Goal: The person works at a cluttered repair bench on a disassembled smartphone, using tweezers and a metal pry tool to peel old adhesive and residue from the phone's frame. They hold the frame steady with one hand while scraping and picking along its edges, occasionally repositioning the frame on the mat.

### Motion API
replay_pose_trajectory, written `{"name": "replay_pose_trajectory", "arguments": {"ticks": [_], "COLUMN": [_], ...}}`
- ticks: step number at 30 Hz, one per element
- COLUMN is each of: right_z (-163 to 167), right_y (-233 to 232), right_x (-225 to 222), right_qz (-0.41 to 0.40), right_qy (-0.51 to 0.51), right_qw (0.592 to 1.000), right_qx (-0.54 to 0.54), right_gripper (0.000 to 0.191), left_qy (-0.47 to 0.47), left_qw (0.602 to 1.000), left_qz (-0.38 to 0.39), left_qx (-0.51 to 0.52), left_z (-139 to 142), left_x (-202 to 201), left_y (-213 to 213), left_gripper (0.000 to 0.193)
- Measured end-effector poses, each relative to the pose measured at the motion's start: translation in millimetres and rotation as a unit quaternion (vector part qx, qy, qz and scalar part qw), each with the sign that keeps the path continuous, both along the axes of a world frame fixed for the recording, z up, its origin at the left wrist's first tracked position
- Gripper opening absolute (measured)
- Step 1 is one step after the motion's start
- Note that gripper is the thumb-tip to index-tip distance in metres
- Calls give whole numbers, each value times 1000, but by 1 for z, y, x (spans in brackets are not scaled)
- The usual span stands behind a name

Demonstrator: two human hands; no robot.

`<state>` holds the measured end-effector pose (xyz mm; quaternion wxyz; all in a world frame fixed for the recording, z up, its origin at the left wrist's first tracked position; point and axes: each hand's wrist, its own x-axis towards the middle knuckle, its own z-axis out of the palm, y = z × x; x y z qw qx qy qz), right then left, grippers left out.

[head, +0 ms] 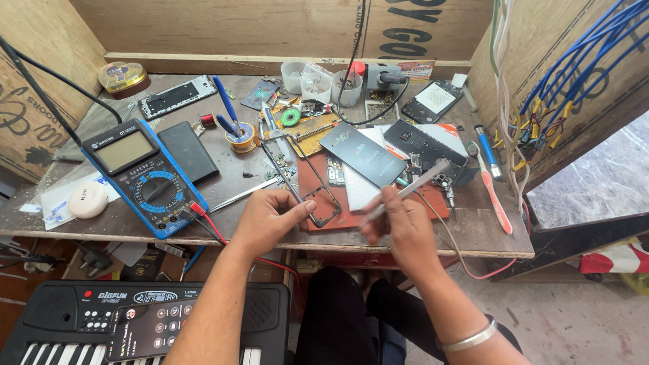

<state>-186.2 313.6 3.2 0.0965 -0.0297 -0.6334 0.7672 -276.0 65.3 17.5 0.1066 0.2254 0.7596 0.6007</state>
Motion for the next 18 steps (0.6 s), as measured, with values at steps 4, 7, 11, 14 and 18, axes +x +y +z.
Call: {"name": "replay_pose_trajectory", "arguments": {"ticks": [4,7,11,14,18], "right_z": [6,13,18,18,18], "right_y": [-13,-18,-20,-20,-18], "right_x": [3,8,7,7,8], "right_qz": [-51,-90,-70,-60,-48], "right_qy": [113,93,38,48,59], "right_qw": [969,947,973,974,978], "right_qx": [214,295,218,215,193], "right_gripper": [25,20,21,20,18], "left_qy": [3,-46,-120,-142,-170], "left_qw": [1000,998,987,986,976], "left_qz": [5,34,70,33,26], "left_qx": [-5,4,-80,-82,-137], "left_z": [6,9,14,18,26], "left_x": [-1,4,13,13,10], "left_y": [3,7,7,9,14], "left_gripper": [32,37,39,38,42]}}
